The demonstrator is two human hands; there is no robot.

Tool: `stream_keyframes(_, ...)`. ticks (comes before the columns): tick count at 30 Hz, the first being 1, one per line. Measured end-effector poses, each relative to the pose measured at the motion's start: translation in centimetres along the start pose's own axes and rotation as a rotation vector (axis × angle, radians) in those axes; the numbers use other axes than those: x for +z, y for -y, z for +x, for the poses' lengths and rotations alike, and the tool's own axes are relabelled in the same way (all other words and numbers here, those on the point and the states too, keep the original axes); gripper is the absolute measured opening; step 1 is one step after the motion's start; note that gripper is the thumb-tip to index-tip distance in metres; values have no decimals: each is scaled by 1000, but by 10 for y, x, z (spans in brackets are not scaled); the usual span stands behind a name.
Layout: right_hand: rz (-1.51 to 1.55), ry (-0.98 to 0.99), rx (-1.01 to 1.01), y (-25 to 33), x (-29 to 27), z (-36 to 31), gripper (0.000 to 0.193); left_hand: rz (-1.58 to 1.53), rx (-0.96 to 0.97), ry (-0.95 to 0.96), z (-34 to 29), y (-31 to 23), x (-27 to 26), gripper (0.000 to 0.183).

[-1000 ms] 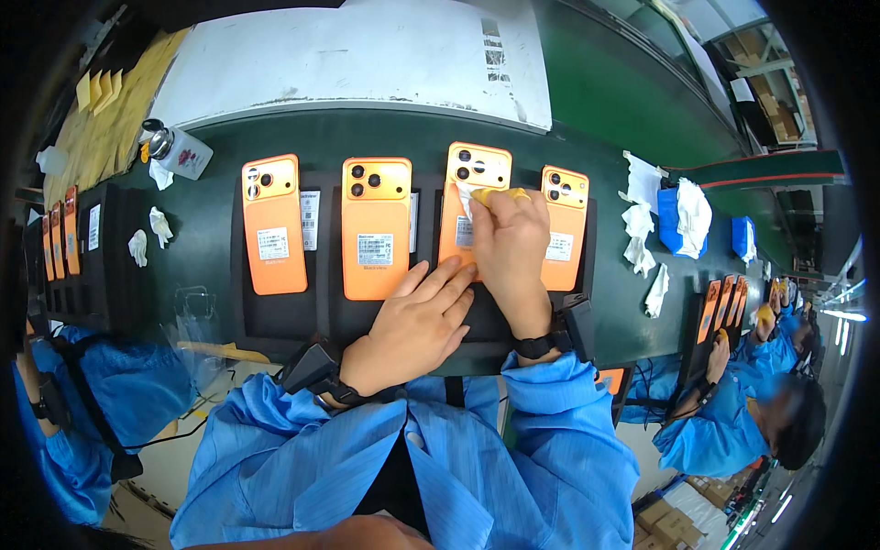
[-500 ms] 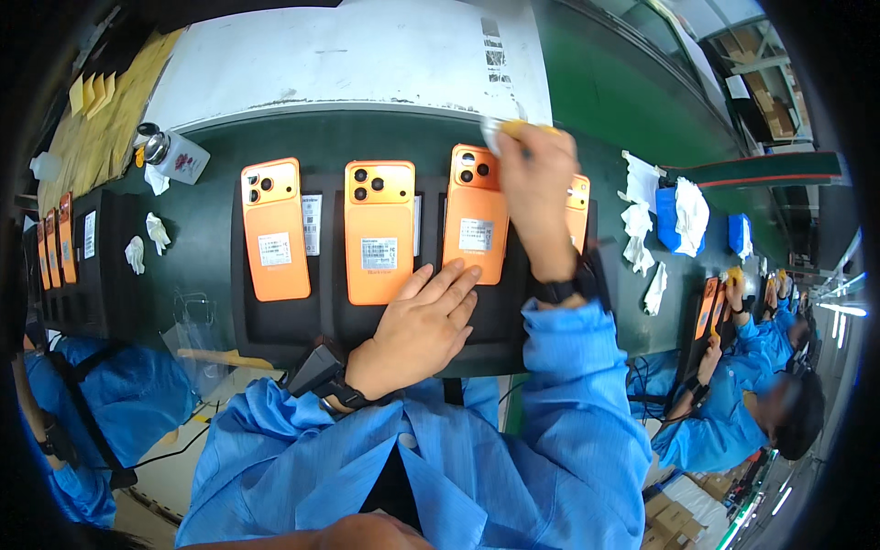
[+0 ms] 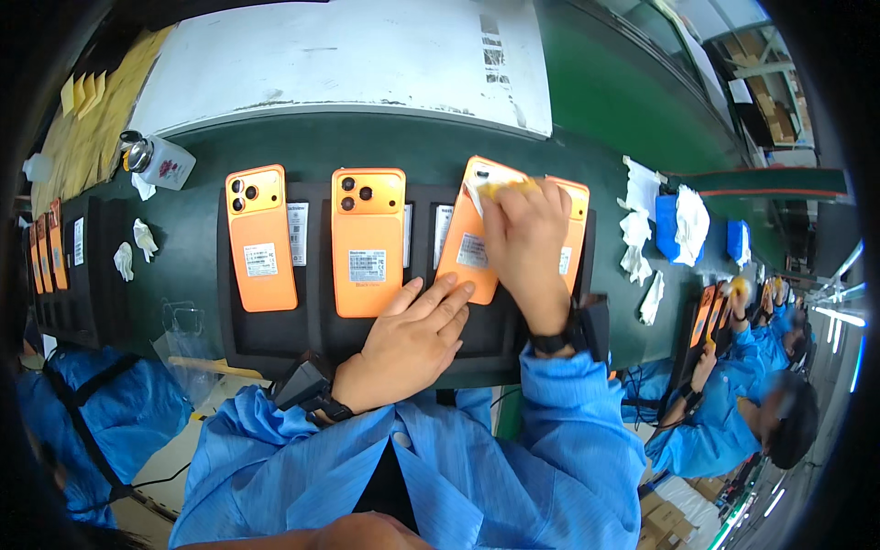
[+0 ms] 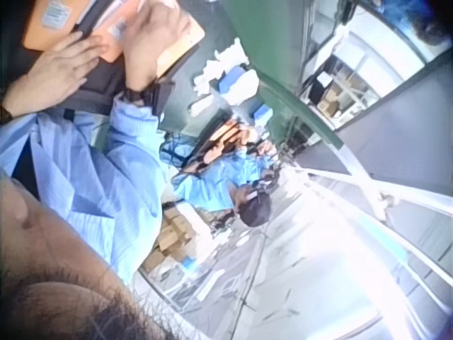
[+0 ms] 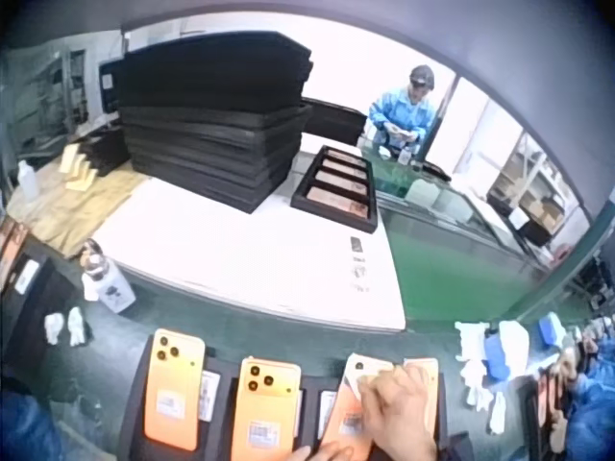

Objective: Cleaning and inspecting smartphone back panels and camera modules on an assembly line.

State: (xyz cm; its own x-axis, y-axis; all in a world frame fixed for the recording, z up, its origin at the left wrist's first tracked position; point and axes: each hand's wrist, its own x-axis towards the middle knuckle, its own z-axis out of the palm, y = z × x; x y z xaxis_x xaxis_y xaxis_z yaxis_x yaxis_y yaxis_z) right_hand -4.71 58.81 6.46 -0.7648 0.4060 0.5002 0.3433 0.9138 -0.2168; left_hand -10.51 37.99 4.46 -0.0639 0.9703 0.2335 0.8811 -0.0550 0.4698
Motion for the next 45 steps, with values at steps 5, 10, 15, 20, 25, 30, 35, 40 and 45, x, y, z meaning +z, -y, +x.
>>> stream_keyframes(5,21,-69,-18,11,9,-9,5,12,7,12,1,-3,-2,37)
stream_keyframes(10,37,-41,-83,5,8,17,6,0,0,5,-1,-4,-1,36)
stream_keyframes(15,-56,18,25,-7,-15,-18,7,-4,11,-23,5,-4,1,36)
stream_keyframes(20,-145,-53,-170,7,13,23,10,13,-3,-30,4,2,-2,34)
stream_keyframes(25,-113,-55,-89,-2,-9,3,11,45,20,-15,5,-3,4,37)
stream_keyframes(30,-107,-58,-178,3,10,7,7,180,63,-134,0,-1,51,38)
stream_keyframes(35,-174,-30,-18,-33,2,-16,13,883,-377,-100,-139,108,-220,34)
stream_keyframes(40,-193,-112,-86,-18,14,6,19,1362,-644,30,-200,124,-382,29)
stream_keyframes(45,-199,-100,3,-26,7,-19,24,1260,-742,116,-197,114,-387,32)
